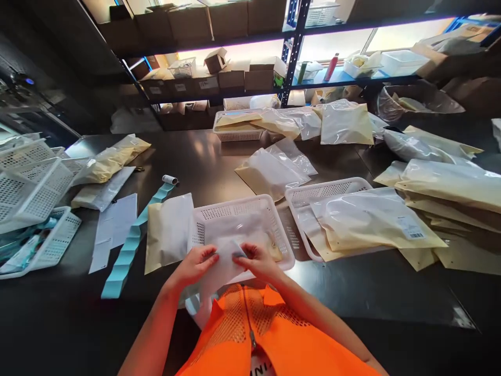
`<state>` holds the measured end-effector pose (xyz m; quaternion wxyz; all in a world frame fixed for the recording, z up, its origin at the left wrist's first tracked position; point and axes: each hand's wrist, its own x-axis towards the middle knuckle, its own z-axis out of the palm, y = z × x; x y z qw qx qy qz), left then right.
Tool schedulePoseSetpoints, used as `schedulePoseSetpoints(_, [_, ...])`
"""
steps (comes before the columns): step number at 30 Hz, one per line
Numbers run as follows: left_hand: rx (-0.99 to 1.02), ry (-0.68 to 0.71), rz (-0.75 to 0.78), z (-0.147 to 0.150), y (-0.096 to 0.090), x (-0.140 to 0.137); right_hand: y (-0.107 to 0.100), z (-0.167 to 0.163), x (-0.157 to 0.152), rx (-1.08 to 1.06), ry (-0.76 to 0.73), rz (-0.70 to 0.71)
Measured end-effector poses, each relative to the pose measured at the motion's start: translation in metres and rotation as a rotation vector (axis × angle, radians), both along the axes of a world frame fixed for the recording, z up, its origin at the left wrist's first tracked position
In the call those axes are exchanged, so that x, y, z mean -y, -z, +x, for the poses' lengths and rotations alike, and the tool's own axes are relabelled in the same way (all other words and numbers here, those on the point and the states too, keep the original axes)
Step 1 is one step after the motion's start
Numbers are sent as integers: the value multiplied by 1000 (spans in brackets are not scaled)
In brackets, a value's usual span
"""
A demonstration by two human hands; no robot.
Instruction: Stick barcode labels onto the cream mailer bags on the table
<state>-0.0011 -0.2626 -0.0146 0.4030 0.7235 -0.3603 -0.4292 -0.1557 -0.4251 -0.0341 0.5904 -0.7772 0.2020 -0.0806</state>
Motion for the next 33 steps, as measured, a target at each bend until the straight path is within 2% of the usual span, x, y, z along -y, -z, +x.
schedulePoseSetpoints(3, [-255, -135, -8, 8, 11, -21, -8, 16, 18, 84, 23, 315])
schedulePoseSetpoints(5, [-343, -221, 23, 12, 20, -33, -19, 26, 36, 144, 137, 409])
schedulePoseSetpoints(7, [-396, -157, 51, 13, 26, -39, -34, 30, 50, 186, 244, 469])
schedulePoseSetpoints(9, [-366, -61, 53, 12, 28, -40, -52, 24, 58, 209, 237, 508])
schedulePoseSetpoints(10, [-310, -63, 44, 10, 27, -38, -62, 19, 59, 210, 137, 521])
schedulePoseSetpoints(13, [-121, -200, -16, 7, 16, -29, -82, 2, 57, 157, -412, 520])
schedulePoseSetpoints(14, [-106, -225, -41, 6, 11, -26, -84, 1, 54, 138, -509, 493])
schedulePoseSetpoints(15, [-111, -232, -66, 5, 5, -23, -83, 2, 51, 122, -515, 447])
schedulePoseSetpoints(16, [-122, -223, -93, 3, 0, -20, -79, 6, 47, 106, -446, 385])
schedulePoseSetpoints(18, [-128, -171, -144, 0, -9, -13, -63, 18, 36, 37, -312, 278])
schedulePoseSetpoints(19, [-127, -145, -160, -2, -12, -11, -52, 24, 29, -19, -321, 269])
schedulePoseSetpoints(22, [-192, -179, -151, -7, -12, -5, -22, 34, 8, -147, -422, 398])
schedulePoseSetpoints(24, [-279, -268, -113, -8, -7, -5, -9, 34, -4, -130, -340, 463])
schedulePoseSetpoints(26, [-386, -338, -87, -7, -1, -6, -4, 31, -13, -94, -209, 415])
schedulePoseSetpoints(29, [-547, -358, -109, -5, 7, -11, -4, 28, -17, -85, -90, 244])
schedulePoseSetpoints(31, [-551, -344, -117, -6, 10, -12, -2, 28, -14, -107, -107, 188])
schedulePoseSetpoints(33, [-500, -322, -106, -9, 11, -12, 3, 29, -9, -134, -190, 218])
